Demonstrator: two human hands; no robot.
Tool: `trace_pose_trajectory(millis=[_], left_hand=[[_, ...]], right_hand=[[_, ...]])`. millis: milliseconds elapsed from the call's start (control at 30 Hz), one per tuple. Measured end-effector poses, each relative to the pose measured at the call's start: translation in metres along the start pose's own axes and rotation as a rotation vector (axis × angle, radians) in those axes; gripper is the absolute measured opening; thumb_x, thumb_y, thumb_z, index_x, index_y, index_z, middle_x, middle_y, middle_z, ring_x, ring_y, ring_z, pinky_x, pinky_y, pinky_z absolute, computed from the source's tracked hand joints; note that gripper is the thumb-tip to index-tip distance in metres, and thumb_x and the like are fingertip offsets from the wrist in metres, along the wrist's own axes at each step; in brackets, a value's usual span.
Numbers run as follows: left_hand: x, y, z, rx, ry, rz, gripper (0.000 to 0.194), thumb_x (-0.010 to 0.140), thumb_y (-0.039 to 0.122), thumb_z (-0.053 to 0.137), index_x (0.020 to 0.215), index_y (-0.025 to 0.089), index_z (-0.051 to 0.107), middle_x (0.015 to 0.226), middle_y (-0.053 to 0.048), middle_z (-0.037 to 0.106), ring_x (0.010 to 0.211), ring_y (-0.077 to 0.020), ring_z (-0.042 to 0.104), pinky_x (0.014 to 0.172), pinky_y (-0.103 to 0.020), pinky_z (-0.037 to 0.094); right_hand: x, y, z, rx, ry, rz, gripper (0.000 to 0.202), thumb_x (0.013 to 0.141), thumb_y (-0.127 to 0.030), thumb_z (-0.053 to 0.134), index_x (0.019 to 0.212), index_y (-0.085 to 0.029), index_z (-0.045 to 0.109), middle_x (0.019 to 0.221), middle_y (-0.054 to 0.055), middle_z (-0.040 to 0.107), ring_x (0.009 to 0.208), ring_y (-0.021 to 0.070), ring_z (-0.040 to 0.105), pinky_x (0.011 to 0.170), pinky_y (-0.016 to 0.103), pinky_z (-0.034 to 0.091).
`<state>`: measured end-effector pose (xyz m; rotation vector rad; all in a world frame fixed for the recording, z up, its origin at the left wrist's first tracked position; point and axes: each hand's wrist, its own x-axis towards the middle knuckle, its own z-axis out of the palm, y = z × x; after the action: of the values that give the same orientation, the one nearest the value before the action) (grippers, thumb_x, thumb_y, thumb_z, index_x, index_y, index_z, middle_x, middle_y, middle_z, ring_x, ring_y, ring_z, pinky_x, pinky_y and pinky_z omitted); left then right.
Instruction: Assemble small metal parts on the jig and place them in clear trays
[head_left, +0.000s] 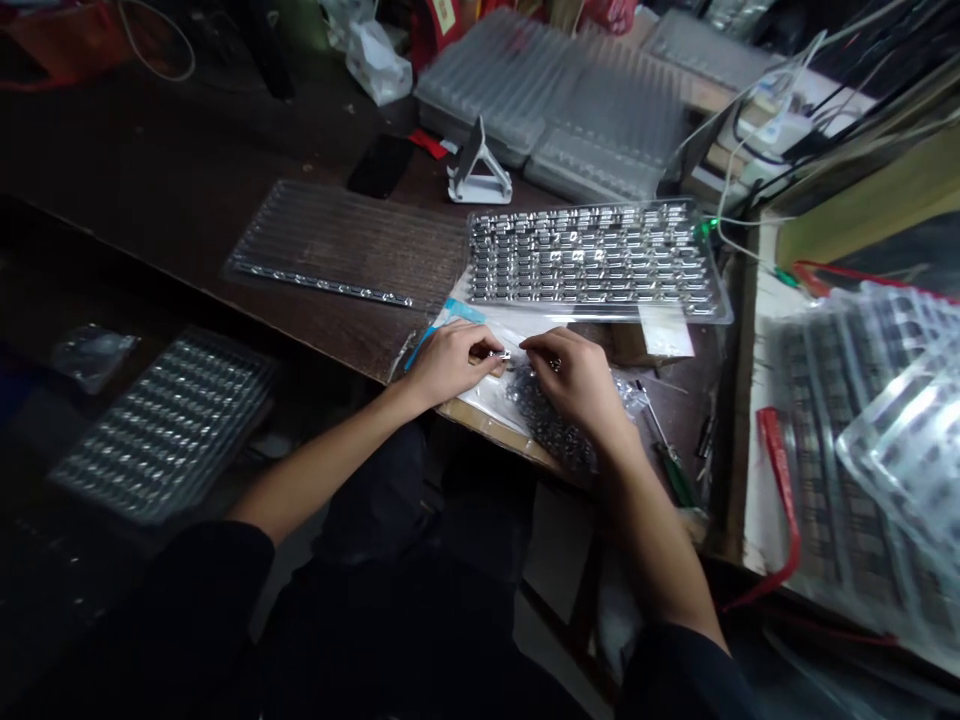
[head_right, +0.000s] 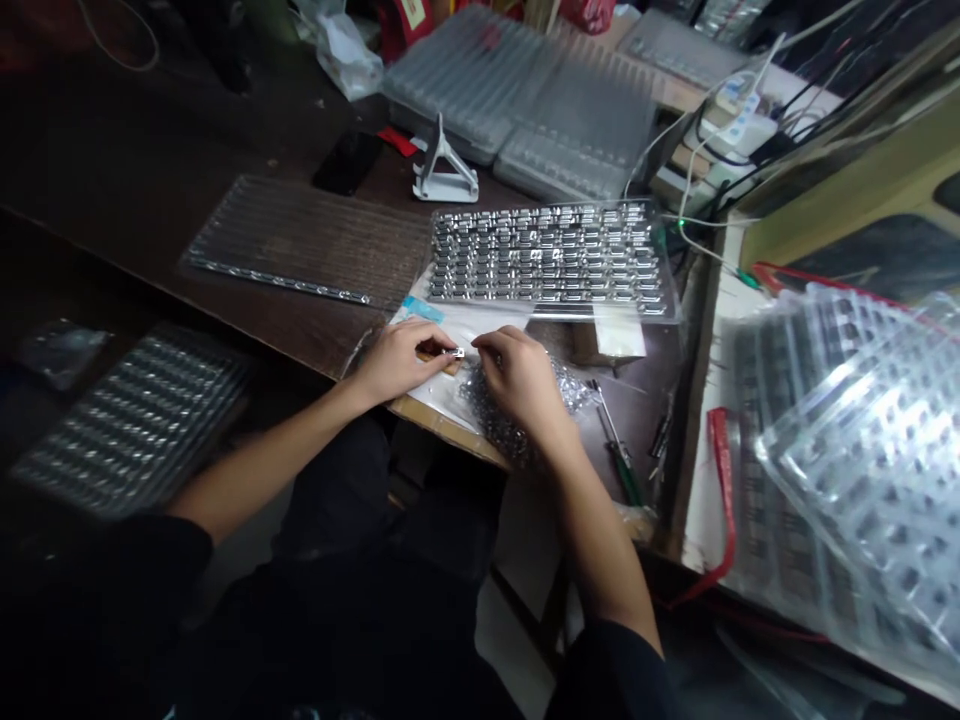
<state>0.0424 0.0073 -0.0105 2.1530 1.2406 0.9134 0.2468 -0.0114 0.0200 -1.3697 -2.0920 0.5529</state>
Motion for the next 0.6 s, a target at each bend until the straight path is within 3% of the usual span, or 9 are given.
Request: trace_pose_trajectory(millis=[333,467,600], left_hand=[[-0.002,-0.004,0.001,-0.099,0.012,-0.021,0.01,0.081,0.01,0.074,0.087,0.018,0.074,0.085,-0.002,0.075,0.082,-0.0167,0.068,0.075,-0.026,0.05],[-0.007,-0.005,-0.012,-0.142,0.191,-0.013,0.007,0.086,0.012,0.072,0.09,0.018,0.073,0.088,-0.002,0.075,0.075,-0.0143,0.066,0.073,-0.026,0.05],[-0.013,-0.013,-0.032,-0.062,0.208,-0.026,0.02,0.081,0.012,0.077,0.098,0.02,0.072,0.093,-0.001,0.076,0.079,-0.0153,0.066,0.079,-0.027,0.051]], right_hand=[[0.002,-0.001,0.005,-0.086,0.013,0.043,0.026,0.088,-0.015,0.053,0.097,-0.016,0.078,0.094,0.011,0.075,0.083,0.0219,0.069,0.079,0.033,0.053],[0.006,-0.007,0.014,-0.1,-0.025,0.042,0.024,0.088,-0.015,0.054,0.095,-0.017,0.077,0.092,0.009,0.076,0.081,0.0211,0.07,0.079,0.032,0.053],[0.011,-0.015,0.026,-0.034,-0.098,-0.043,0.021,0.092,-0.018,0.055,0.098,-0.016,0.075,0.095,0.009,0.074,0.083,0.0193,0.069,0.079,0.029,0.052]])
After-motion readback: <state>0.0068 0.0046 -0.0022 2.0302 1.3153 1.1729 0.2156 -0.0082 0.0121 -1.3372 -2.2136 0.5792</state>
